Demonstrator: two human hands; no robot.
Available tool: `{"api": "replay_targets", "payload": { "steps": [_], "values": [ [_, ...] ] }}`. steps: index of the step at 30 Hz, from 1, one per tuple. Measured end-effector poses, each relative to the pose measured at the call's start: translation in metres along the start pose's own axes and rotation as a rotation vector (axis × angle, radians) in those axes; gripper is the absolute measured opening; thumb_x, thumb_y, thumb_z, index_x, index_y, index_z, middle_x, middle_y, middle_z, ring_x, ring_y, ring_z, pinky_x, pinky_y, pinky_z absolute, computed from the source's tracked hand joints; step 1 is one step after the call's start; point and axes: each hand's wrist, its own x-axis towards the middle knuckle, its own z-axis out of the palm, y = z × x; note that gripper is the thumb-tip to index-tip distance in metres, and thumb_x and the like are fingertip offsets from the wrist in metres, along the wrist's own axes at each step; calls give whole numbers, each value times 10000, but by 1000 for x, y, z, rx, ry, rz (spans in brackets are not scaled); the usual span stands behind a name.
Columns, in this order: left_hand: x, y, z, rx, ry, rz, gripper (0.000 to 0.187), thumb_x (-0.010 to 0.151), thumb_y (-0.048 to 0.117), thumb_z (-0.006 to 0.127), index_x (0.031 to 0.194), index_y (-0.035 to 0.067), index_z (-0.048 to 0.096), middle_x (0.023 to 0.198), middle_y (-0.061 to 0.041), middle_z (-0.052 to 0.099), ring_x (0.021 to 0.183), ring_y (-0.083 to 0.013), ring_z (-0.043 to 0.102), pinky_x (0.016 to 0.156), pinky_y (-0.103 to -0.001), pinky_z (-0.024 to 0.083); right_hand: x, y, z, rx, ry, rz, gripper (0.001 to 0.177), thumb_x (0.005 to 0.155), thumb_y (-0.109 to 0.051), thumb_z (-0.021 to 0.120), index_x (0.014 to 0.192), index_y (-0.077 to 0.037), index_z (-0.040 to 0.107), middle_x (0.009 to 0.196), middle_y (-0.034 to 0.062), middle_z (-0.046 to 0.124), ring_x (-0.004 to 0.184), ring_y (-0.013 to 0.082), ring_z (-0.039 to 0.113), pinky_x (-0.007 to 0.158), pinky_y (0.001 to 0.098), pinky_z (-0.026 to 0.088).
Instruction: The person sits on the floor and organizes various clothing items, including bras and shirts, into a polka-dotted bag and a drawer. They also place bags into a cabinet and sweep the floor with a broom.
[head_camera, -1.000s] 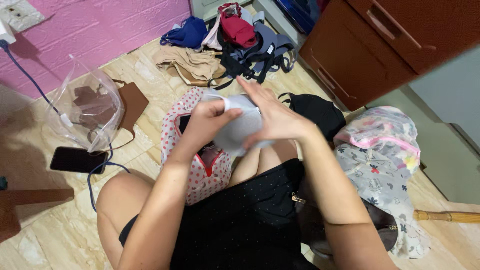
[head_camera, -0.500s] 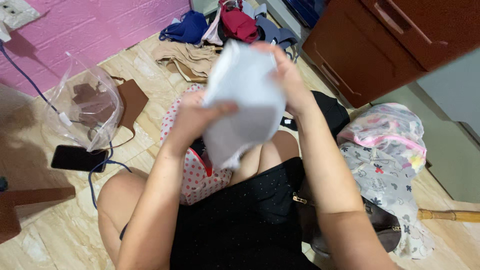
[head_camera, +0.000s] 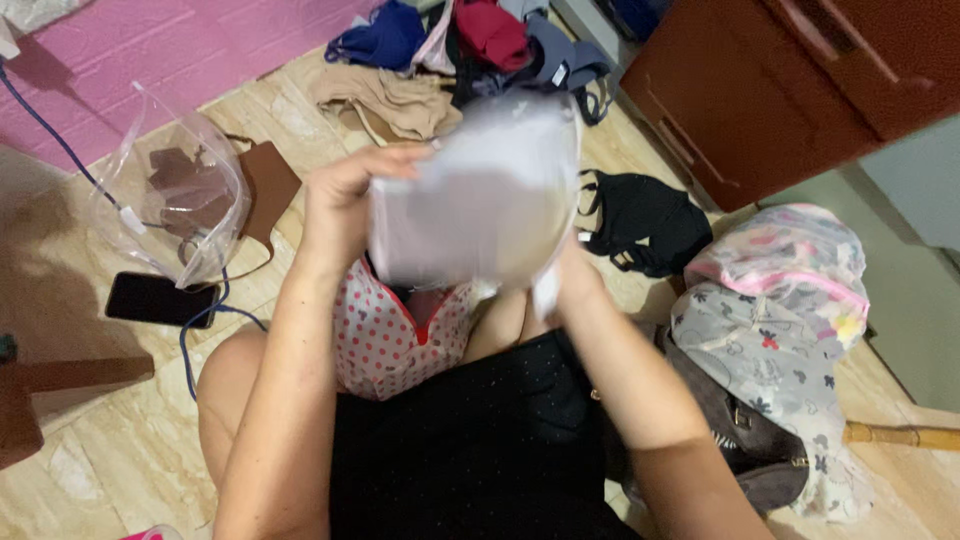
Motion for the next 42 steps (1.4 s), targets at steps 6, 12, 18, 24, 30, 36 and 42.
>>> {"api": "replay_targets", "payload": {
  "steps": [6,12,18,24,30,36,42],
  "values": [
    [-19,0,1,950,-280,503,240,778,-65,659,937,58,790,1222,-127,744,1169,-321,698,1036,-388,522,-15,-51,37,-144,46,-65,763,811,-234,776,1484,-62,462,1417,200,567,1275,315,575,1083,435,458],
    [-30,-20,-20,1203,59,373,405,776,130,776,1148,-23,730,1169,-196,680,1128,-390,635,963,-443,506,-36,-43,14,178,74,-192,700,822,-94,777,1463,-56,497,1379,189,592,1243,301,588,1055,412,479],
    [-25,-72,-48,1614,143,-200,272,844,269,782,956,23,753,975,-237,701,883,-408,693,780,-489,562,1,14,-18,-301,-85,221,689,841,-169,761,1465,-40,497,1383,216,577,1251,336,573,1053,435,472],
    [-41,-45,-41,1066,112,-176,220,920,160,594,1020,17,727,838,-263,688,802,-418,699,735,-510,539,97,96,-45,-710,38,308,691,861,-243,744,1467,-23,497,1387,242,561,1259,371,558,1051,459,465],
    [-92,-23,-12,769,185,-442,230,959,185,587,996,18,741,918,-243,715,862,-411,703,757,-483,561,121,150,-48,-458,521,-78,705,880,-318,728,1469,-7,497,1391,269,546,1267,406,543,1049,483,458],
    [-103,-113,26,833,-5,163,310,936,156,585,1187,46,730,1060,-216,739,994,-338,736,854,-425,574,153,184,-34,-968,416,-79,731,899,-392,712,1471,9,497,1395,296,530,1276,441,527,1047,506,451],
    [-76,-155,-75,921,144,25,291,1026,124,542,1262,32,685,1194,-192,721,1079,-326,703,941,-410,535,89,164,-24,-1574,260,-60,768,919,-467,696,1473,25,497,1398,323,514,1284,476,512,1045,530,444]
  ]
}}
